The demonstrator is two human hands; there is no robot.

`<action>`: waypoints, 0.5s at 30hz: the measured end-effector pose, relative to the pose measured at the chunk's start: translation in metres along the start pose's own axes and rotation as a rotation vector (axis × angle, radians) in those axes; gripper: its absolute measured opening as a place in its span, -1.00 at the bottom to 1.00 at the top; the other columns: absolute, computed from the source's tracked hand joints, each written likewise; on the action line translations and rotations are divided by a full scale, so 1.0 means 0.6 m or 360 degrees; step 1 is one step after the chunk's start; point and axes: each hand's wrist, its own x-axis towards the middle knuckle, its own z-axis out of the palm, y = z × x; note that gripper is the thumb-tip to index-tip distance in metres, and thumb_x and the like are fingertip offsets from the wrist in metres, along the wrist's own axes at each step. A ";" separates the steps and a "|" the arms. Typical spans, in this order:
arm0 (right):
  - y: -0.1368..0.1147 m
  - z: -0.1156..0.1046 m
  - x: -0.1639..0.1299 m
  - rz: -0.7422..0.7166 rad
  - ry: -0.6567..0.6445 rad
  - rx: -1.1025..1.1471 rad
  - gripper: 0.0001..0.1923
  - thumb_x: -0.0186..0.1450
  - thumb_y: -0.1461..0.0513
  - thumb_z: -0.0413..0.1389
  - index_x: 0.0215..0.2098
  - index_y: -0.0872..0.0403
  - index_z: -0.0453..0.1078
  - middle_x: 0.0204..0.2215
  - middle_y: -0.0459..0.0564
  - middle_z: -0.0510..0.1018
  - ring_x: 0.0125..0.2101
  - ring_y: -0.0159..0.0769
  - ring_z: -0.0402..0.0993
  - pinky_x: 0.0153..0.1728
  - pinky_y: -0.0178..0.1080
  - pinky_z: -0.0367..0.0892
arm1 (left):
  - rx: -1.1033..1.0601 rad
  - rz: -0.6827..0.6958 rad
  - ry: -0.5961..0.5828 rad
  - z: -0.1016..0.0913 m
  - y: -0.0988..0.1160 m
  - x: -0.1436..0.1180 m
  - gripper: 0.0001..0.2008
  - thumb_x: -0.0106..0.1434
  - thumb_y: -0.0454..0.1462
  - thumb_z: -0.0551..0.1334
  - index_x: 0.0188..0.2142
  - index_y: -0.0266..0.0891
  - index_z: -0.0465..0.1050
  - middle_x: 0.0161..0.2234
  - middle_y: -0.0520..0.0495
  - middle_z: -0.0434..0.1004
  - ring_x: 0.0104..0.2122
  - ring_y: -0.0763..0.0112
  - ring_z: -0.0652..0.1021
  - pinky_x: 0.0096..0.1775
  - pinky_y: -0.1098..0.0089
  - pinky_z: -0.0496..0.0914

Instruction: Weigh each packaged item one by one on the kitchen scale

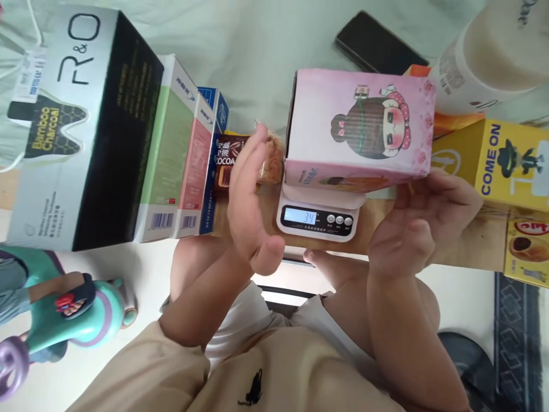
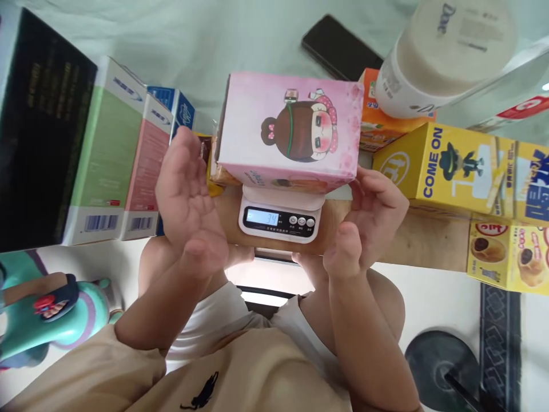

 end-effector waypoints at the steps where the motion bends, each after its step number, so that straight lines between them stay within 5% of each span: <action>1: 0.000 -0.001 0.000 0.0009 -0.0008 0.0025 -0.58 0.23 0.00 0.16 0.06 -0.20 0.51 -0.04 -0.06 0.51 0.04 -0.18 0.54 0.10 0.00 0.54 | 0.0025 0.0100 0.0012 0.001 -0.004 0.000 -0.18 0.28 0.44 -0.09 0.37 0.22 0.16 0.45 0.16 0.20 0.55 0.02 0.06 0.53 -0.10 -0.01; 3: -0.002 -0.003 -0.001 0.0030 -0.0019 0.0054 -0.58 0.23 0.01 0.16 0.06 -0.20 0.51 -0.05 -0.06 0.52 0.04 -0.18 0.55 0.12 0.02 0.53 | 0.0022 0.0346 0.0051 0.002 -0.009 0.002 -0.26 0.39 0.33 -0.10 0.39 0.11 0.19 0.41 0.05 0.28 0.47 -0.03 0.25 0.46 -0.16 0.15; 12: -0.010 -0.004 -0.005 0.0089 -0.0089 -0.0126 -0.62 0.27 0.00 0.05 0.04 -0.21 0.41 -0.02 -0.02 0.47 0.05 -0.13 0.55 0.14 0.12 0.52 | -0.0112 0.0383 0.0087 0.003 -0.001 0.006 -0.40 0.41 0.21 0.05 0.31 0.10 0.32 0.32 0.05 0.38 0.37 0.13 0.40 0.44 -0.04 0.28; 15: -0.012 -0.001 -0.005 0.0106 -0.0094 -0.0118 -0.63 0.28 0.00 0.05 0.03 -0.20 0.41 -0.04 -0.03 0.45 0.04 -0.16 0.55 0.13 0.08 0.53 | 0.0021 0.0103 0.0040 0.000 -0.009 -0.003 -0.20 0.30 0.40 -0.05 0.31 0.07 0.27 0.33 0.02 0.35 0.44 0.03 0.30 0.46 -0.09 0.22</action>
